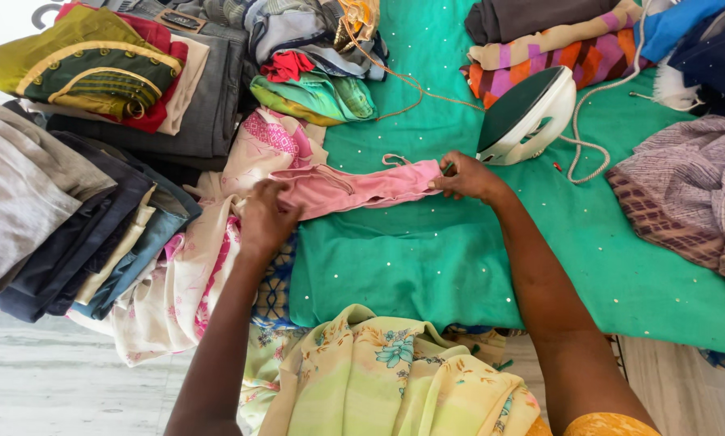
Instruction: The person irons several small garments on a green cloth-covered surface. They handle a green garment, a pink top, and a red cloth, smoothing each with their hands and pressing with an iron. The person folds and repositions the items between ironing passes.
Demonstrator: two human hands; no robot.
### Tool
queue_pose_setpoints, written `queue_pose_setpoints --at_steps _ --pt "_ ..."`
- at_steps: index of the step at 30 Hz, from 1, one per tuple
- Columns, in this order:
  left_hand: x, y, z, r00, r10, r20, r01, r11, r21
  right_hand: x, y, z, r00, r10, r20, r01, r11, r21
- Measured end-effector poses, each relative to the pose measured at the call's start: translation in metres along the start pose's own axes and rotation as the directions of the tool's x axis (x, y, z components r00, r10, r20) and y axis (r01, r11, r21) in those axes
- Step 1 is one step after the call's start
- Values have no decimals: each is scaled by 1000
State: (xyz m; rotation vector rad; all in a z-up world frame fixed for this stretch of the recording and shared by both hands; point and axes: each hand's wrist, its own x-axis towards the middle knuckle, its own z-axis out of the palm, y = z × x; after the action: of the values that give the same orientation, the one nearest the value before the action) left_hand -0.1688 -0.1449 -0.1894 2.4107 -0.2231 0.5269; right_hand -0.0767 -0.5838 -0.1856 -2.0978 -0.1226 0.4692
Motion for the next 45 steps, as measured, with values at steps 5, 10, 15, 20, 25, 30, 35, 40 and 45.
queue_pose_setpoints --at_steps 5,10,15,20,25,30,35,40,45 --pt "-8 10 6 959 167 227 -227 935 273 14 20 5 963 -263 53 258 962 93" --pt "9 9 6 970 149 191 -203 932 302 -2 -1 -10 926 -375 -48 362 842 400" --pt "32 53 -43 998 21 -65 -27 995 -93 -32 -30 -27 860 -489 -148 431 538 724" --pt "50 72 -75 997 76 -16 -77 974 -215 -32 -36 -24 870 -392 -297 478 532 699" --pt "53 72 -78 931 345 121 -363 915 178 -25 -33 -21 879 -248 -408 469 606 643" --pt "56 71 -81 914 230 334 -321 914 248 -37 -46 -29 805 -404 -434 592 515 620" --pt "59 59 -76 946 292 141 -277 954 -117 -52 -57 -37 717 -489 -497 679 652 337" --pt "71 27 -51 952 -64 299 282 564 -776 -40 -34 -43 421 -661 -622 790 603 -107" --pt "100 35 -8 946 -170 276 324 490 -809 -32 -37 -34 694 -200 -691 542 777 321"
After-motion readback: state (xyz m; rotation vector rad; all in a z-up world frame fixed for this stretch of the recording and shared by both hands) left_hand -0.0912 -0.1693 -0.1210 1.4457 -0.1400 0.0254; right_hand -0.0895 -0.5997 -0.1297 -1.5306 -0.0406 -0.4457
